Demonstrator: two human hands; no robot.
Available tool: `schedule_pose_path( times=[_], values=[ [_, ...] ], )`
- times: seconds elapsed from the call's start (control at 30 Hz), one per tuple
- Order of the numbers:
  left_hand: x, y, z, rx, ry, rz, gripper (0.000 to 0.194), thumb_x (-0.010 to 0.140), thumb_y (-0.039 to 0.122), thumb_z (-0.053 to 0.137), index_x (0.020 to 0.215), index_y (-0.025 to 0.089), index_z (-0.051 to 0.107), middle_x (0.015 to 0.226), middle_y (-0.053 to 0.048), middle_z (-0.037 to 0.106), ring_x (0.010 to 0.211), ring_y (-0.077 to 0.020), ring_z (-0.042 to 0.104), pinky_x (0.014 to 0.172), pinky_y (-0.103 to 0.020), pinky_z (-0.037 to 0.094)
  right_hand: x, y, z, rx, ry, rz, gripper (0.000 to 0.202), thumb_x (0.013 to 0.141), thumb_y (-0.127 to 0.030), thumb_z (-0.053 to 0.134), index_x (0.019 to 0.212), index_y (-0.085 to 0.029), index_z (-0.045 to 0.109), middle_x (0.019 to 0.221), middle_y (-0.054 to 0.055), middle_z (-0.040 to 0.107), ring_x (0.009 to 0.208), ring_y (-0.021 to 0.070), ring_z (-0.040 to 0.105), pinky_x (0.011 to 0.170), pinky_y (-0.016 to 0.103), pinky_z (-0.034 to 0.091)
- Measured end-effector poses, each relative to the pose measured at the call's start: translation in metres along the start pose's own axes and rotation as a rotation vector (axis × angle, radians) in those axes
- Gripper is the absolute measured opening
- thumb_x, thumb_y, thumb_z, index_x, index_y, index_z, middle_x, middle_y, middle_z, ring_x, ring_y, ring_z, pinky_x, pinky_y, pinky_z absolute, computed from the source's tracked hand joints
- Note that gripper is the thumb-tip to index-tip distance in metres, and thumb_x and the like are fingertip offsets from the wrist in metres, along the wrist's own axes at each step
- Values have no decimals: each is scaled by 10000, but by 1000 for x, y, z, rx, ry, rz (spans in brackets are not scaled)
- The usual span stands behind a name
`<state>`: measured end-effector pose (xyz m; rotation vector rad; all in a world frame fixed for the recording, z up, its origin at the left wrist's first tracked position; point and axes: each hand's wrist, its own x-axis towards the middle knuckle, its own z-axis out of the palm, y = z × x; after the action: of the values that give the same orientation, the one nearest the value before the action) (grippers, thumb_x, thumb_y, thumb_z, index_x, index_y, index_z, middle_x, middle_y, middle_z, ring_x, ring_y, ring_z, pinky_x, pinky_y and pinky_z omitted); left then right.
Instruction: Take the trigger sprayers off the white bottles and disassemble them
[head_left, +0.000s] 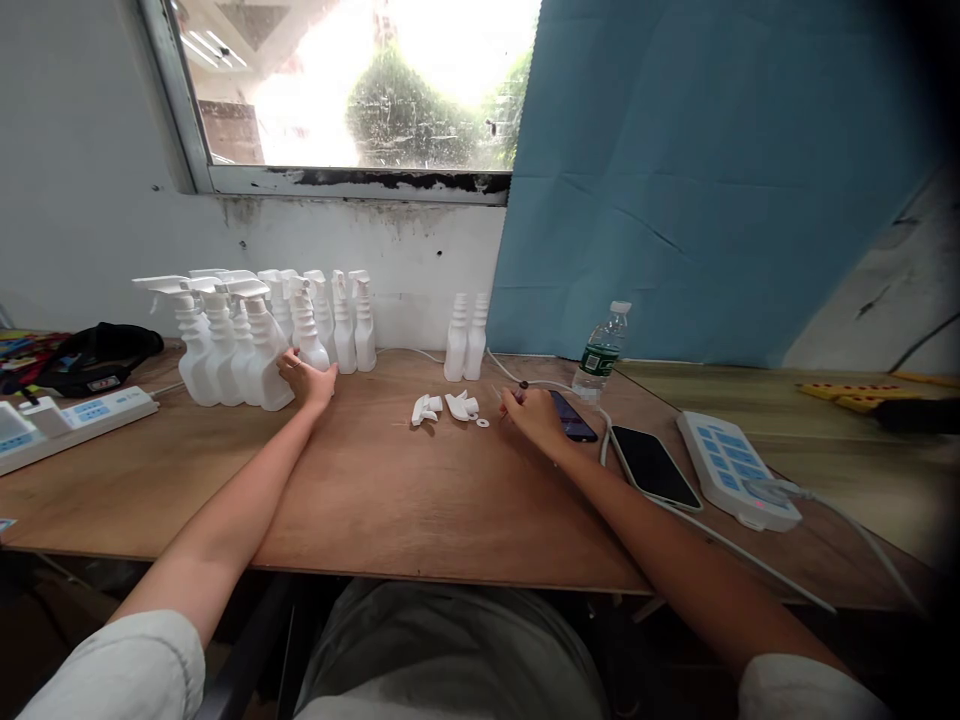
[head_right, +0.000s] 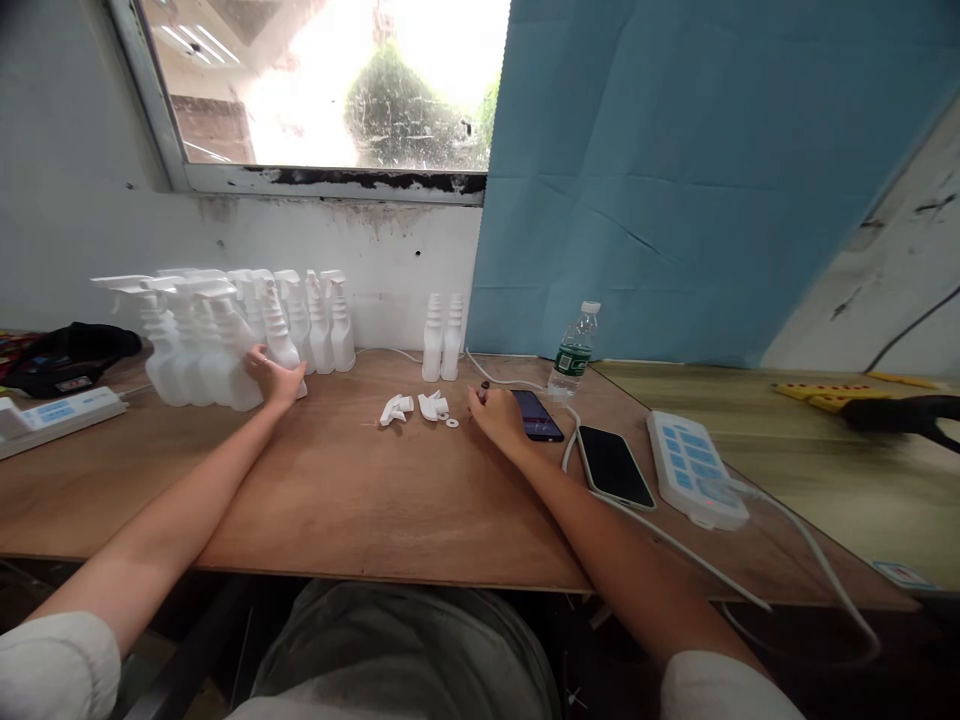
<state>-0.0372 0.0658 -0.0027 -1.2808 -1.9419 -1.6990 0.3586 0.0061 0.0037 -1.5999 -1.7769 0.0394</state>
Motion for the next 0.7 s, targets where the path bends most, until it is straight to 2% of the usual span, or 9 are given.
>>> schedule_pose_path(
  times=[0.07,0.17,0.23,0.3,0.37,0.43,0.53,0.63,0.7],
  values=[
    [-8,-2,6,-2,-28,-106,778,586,286,794,1218,137,364,1321,-229,408,1265,-393,393,1018,-548,372,0,0,1,6,-2,-3,467,898,-393,448,580,-164,702,522,74,658,611,220,668,637,271,422],
    [-15,-8,14,-19,-94,-191,823,568,298,802,1258,144,380,1370,-237,396,1274,-402,412,1000,-548,404,-1,-1,1,7,-15,2,487,904,-419,446,565,-167,690,520,76,655,616,223,667,656,277,426],
    [-14,-14,17,-46,-155,-222,752,594,257,763,1253,143,420,1314,-223,479,1221,-386,486,989,-524,428,-2,-2,0,24,-1,2,496,908,-454,445,589,-167,695,566,86,678,650,227,675,670,278,431],
    [-12,-18,19,-72,-213,-251,649,624,226,711,1223,139,478,1205,-201,574,1134,-375,561,947,-495,463,-3,-2,-1,68,68,-22,518,916,-510,425,658,-164,711,669,100,714,715,229,685,679,275,437],
    [-10,-18,18,-93,-247,-230,577,656,224,669,1206,130,523,1130,-187,624,1079,-369,597,913,-471,483,-4,-3,-3,141,139,-45,564,925,-571,379,742,-160,719,686,97,712,707,220,681,654,271,443],
    [-11,-13,14,-114,-251,-127,562,690,217,636,1237,133,533,1134,-172,636,1085,-350,598,929,-453,479,-4,-3,-5,270,142,-28,603,919,-629,341,832,-158,707,563,59,650,550,188,636,552,262,430],
    [-16,2,6,-140,-255,178,616,723,161,588,1331,182,494,1264,-128,597,1201,-298,532,1039,-428,412,-3,-5,-7,580,35,62,585,864,-698,400,921,-171,649,470,-5,569,348,138,512,385,236,360],
    [-23,21,1,-133,-297,474,588,782,151,533,1365,220,492,1393,-77,520,1339,-251,404,1127,-410,309,-2,-10,-9,882,-129,139,522,797,-690,543,902,-182,599,662,47,684,452,151,615,373,221,418],
    [-29,32,-1,-134,-330,584,536,831,159,488,1360,244,514,1421,-48,502,1377,-234,355,1138,-413,279,-3,-14,-11,1030,-257,174,500,800,-664,566,934,-183,587,873,103,727,613,184,694,453,245,513]
  ],
)
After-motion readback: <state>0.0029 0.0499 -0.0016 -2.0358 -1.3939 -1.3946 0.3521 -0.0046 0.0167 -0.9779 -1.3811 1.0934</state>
